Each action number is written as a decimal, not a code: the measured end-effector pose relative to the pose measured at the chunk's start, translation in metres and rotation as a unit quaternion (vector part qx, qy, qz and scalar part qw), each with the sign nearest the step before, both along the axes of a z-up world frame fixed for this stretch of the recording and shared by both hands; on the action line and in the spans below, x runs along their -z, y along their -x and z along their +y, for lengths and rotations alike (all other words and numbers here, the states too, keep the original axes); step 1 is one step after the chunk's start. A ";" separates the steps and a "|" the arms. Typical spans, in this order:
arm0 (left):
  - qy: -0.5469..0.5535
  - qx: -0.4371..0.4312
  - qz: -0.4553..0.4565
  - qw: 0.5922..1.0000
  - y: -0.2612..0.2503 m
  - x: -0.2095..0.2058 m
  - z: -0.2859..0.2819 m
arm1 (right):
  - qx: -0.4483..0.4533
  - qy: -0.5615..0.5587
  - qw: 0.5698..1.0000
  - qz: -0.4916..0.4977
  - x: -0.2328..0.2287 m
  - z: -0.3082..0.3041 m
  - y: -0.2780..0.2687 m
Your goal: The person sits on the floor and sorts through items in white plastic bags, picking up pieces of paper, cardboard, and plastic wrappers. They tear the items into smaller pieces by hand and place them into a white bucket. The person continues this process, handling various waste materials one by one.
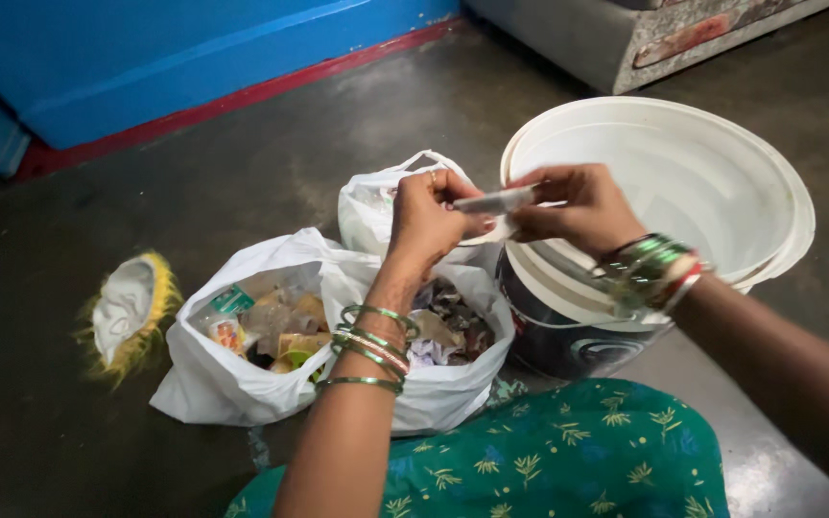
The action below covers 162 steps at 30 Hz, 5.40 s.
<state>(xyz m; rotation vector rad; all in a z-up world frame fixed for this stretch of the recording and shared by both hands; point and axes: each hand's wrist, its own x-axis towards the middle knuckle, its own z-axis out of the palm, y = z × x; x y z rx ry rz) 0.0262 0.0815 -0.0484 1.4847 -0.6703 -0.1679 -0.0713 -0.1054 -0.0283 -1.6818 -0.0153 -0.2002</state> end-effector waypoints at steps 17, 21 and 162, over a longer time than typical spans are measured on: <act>-0.121 -0.007 0.008 0.993 -0.006 0.043 0.093 | -0.070 -0.001 0.995 0.071 0.057 0.076 -0.050; -0.222 -0.052 0.109 0.968 -0.001 0.045 0.105 | -0.047 -0.023 0.992 0.117 0.086 0.086 -0.063; -0.235 -0.174 -0.087 0.952 -0.004 0.001 0.032 | 0.042 0.090 0.993 0.066 0.029 0.043 -0.043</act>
